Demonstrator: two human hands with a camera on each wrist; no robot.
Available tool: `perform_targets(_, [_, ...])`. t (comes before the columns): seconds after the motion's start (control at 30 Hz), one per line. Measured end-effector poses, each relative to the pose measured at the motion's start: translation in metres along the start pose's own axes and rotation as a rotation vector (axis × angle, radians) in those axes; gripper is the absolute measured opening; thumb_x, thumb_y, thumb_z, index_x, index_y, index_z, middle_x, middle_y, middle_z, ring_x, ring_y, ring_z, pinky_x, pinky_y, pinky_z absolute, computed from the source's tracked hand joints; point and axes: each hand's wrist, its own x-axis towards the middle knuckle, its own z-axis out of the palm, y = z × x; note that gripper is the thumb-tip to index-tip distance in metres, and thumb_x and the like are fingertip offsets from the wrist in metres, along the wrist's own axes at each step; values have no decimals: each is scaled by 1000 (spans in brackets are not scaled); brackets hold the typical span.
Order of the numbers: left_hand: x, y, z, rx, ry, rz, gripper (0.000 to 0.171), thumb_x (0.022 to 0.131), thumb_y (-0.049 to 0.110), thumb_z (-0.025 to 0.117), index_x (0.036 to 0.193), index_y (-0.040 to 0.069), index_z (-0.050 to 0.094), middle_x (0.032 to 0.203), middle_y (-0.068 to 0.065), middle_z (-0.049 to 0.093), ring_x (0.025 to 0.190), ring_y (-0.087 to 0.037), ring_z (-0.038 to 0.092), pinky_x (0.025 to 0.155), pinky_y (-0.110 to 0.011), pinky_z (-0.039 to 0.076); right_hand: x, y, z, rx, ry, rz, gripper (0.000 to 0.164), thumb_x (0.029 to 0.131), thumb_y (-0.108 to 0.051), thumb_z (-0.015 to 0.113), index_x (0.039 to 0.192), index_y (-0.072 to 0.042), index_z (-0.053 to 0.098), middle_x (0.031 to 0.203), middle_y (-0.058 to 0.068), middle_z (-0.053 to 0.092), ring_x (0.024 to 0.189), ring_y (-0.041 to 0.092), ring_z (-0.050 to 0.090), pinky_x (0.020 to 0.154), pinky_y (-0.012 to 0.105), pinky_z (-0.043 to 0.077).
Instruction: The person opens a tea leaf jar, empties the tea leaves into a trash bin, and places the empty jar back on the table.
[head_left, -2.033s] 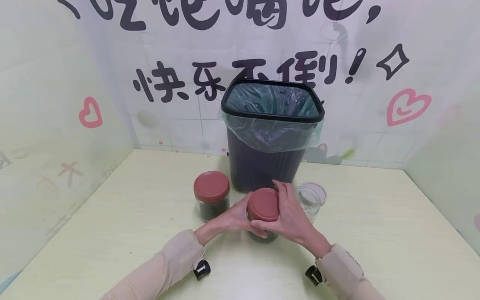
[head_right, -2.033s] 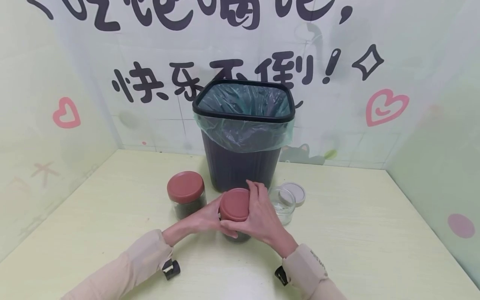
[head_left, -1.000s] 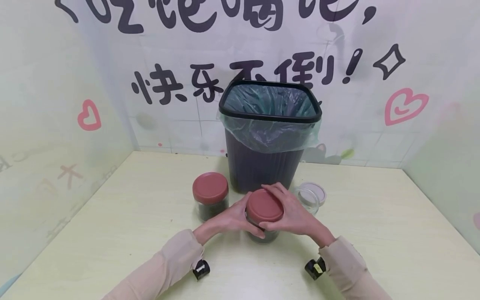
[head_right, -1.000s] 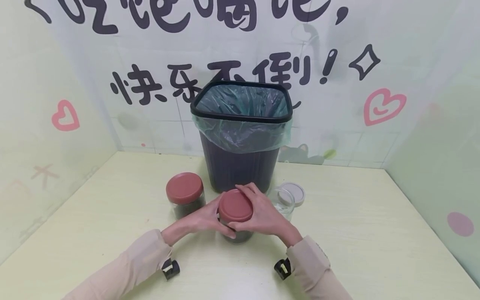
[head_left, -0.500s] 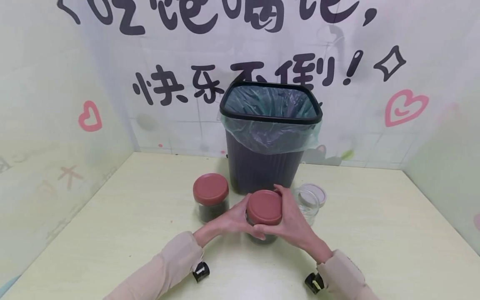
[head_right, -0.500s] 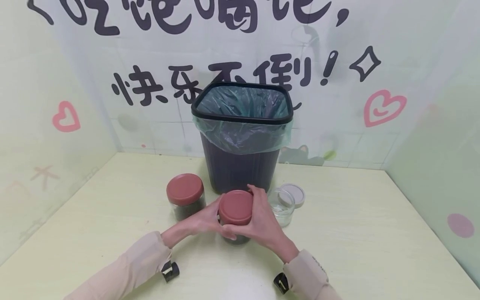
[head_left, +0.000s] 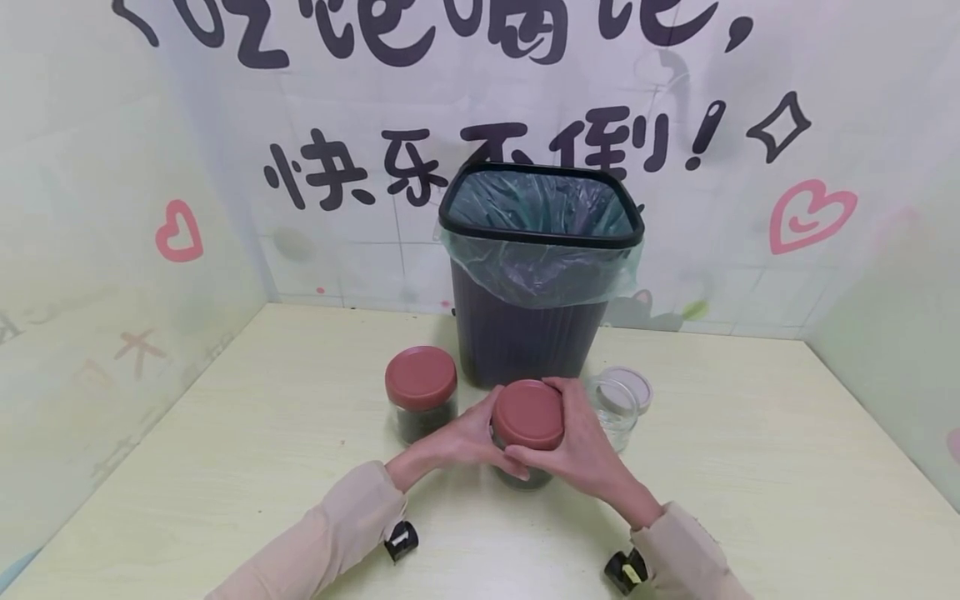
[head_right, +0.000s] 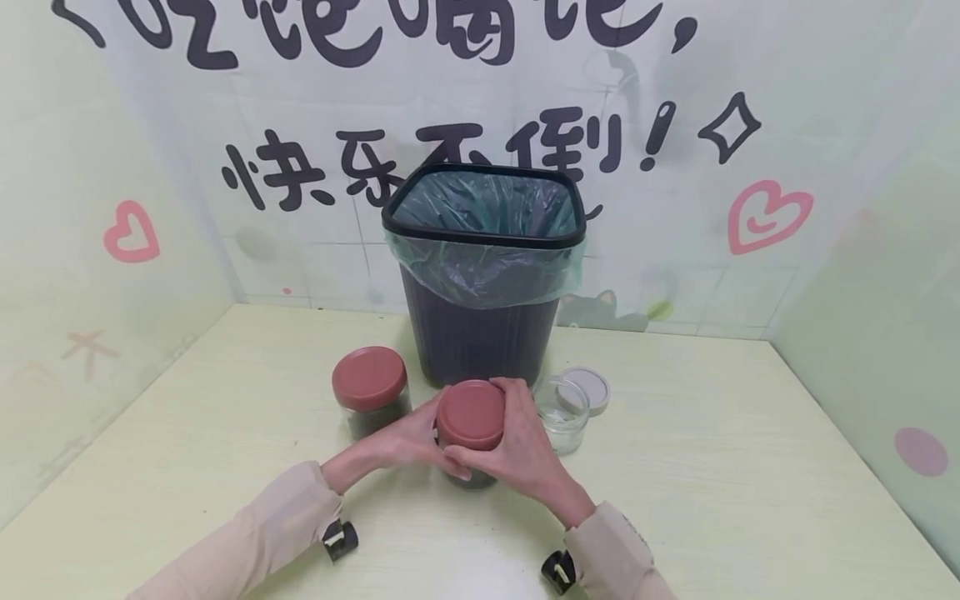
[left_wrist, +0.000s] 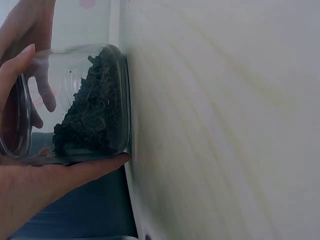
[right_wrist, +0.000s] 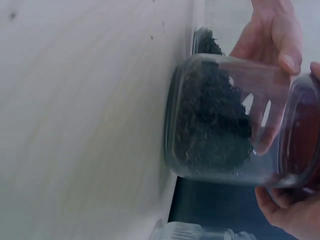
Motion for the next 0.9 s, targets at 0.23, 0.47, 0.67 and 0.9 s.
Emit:
perform_targets(0.23, [-1, 1, -1, 8, -2, -16, 89, 65, 8, 84, 136, 8, 30, 129, -7, 48, 119, -22, 47, 103, -42, 37, 5, 7, -11, 95, -160, -28, 76, 68, -22, 82, 130, -4, 43, 118, 9, 52, 103, 22, 54, 85, 40, 50])
perform_targets(0.47, [-2, 0, -1, -14, -11, -2, 89, 65, 7, 83, 137, 9, 30, 129, -7, 47, 118, -21, 48, 103, -40, 36, 7, 8, -19, 121, -290, 6, 86, 72, -23, 78, 141, 0, 31, 128, 14, 49, 113, 30, 52, 92, 51, 45])
perform_targets(0.67, [-2, -1, -2, -7, -15, 0, 91, 66, 10, 83, 139, 9, 29, 132, -8, 47, 121, -22, 46, 105, -42, 35, 1, -2, -11, 52, -170, 71, 104, 68, -34, 82, 144, 3, 22, 135, 19, 42, 117, 32, 50, 93, 51, 45])
perform_targets(0.9, [-2, -1, -2, 31, -10, 14, 92, 68, 14, 83, 141, 9, 28, 133, -8, 48, 123, -22, 46, 106, -43, 34, -3, -11, 6, -189, 101, -18, 104, 62, -58, 78, 131, 9, 37, 115, 20, 46, 100, 27, 53, 79, 41, 53])
